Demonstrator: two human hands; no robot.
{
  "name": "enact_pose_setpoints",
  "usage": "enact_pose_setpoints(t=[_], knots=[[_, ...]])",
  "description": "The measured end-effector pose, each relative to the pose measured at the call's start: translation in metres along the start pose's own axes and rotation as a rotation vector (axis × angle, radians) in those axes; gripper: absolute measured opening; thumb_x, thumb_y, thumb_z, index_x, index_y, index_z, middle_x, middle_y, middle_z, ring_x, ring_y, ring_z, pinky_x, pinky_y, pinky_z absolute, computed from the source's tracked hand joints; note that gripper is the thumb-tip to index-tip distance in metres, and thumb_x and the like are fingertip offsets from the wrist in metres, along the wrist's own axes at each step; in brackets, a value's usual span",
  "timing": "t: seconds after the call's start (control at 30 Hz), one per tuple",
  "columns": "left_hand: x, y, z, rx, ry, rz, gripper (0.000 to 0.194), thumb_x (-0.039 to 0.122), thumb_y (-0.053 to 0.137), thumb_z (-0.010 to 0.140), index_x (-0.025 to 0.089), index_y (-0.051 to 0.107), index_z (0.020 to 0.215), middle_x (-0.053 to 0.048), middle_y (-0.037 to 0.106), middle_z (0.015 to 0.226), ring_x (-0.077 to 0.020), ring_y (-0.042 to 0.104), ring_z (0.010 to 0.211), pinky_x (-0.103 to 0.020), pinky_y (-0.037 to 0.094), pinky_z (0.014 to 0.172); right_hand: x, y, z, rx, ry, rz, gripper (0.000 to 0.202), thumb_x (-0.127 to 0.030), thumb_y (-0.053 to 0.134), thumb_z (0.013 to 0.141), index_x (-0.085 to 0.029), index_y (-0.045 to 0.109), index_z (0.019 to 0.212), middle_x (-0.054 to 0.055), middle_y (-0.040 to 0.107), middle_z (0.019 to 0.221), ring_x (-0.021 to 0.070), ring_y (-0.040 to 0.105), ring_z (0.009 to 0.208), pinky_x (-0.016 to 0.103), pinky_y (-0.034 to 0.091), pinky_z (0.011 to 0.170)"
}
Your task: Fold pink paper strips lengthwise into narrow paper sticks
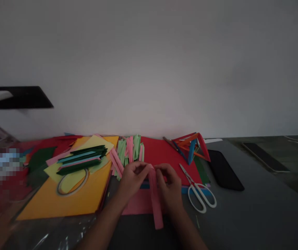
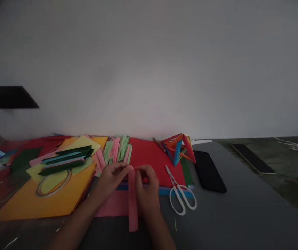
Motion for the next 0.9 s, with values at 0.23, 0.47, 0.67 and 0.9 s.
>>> enact_pose_setpoints(t=[0.23, 0.47, 0.67, 0.9], knots=[[0.007, 0.002, -0.002, -0.038, 0.062, 0.058, 0.022, 0.031, 0.052, 0.072, 0.014, 0.064, 0.078, -0.004, 0.064, 0.070, -0.0151, 0.058, 0.067, -0.024, 0.045, 0.061, 0.026, 0.010, 0.000, -0.070, 0.308, 0.281, 0.021, -0.035, 0.055, 0.070, -0.014, 0.055, 0.064, 0.000, 0.054, 0.059, 0.0112, 0.049, 0.055, 0.021, 0.040, 0.052], [0.003, 0.002, -0.001, -0.008, 0.045, 0.069, 0.019, 0.031, 0.053, 0.071, 0.013, 0.061, 0.072, -0.004, 0.063, 0.070, -0.0156, 0.058, 0.067, -0.025, 0.045, 0.061, 0.027, 0.014, -0.001, -0.087, 0.309, 0.239, 0.022, -0.035, 0.057, 0.069, -0.015, 0.056, 0.063, -0.001, 0.052, 0.055, 0.0101, 0.046, 0.051, 0.021, 0.037, 0.048], [0.001, -0.001, 0.001, 0.028, 0.068, 0.073, 0.019, 0.032, 0.053, 0.070, 0.014, 0.060, 0.069, -0.002, 0.061, 0.065, -0.0137, 0.056, 0.062, -0.023, 0.043, 0.056, 0.025, 0.016, -0.001, -0.116, 0.281, 0.215, 0.020, -0.033, 0.055, 0.071, -0.014, 0.056, 0.064, -0.001, 0.052, 0.058, 0.0102, 0.046, 0.055, 0.021, 0.037, 0.051], [0.002, -0.002, 0.001, -0.001, 0.120, 0.085, 0.023, 0.034, 0.048, 0.075, 0.014, 0.058, 0.069, -0.001, 0.056, 0.064, -0.0124, 0.052, 0.061, -0.022, 0.041, 0.056, 0.025, 0.019, -0.003, -0.139, 0.295, 0.243, 0.022, -0.035, 0.054, 0.071, -0.015, 0.054, 0.064, -0.001, 0.051, 0.057, 0.0102, 0.046, 0.054, 0.021, 0.037, 0.051]])
Point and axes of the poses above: each hand's wrist, its own z-axis towards the middle knuckle, its own y-axis out of the palm, x = y × z, the point moved 8 cm from there along z, towards the middle knuckle
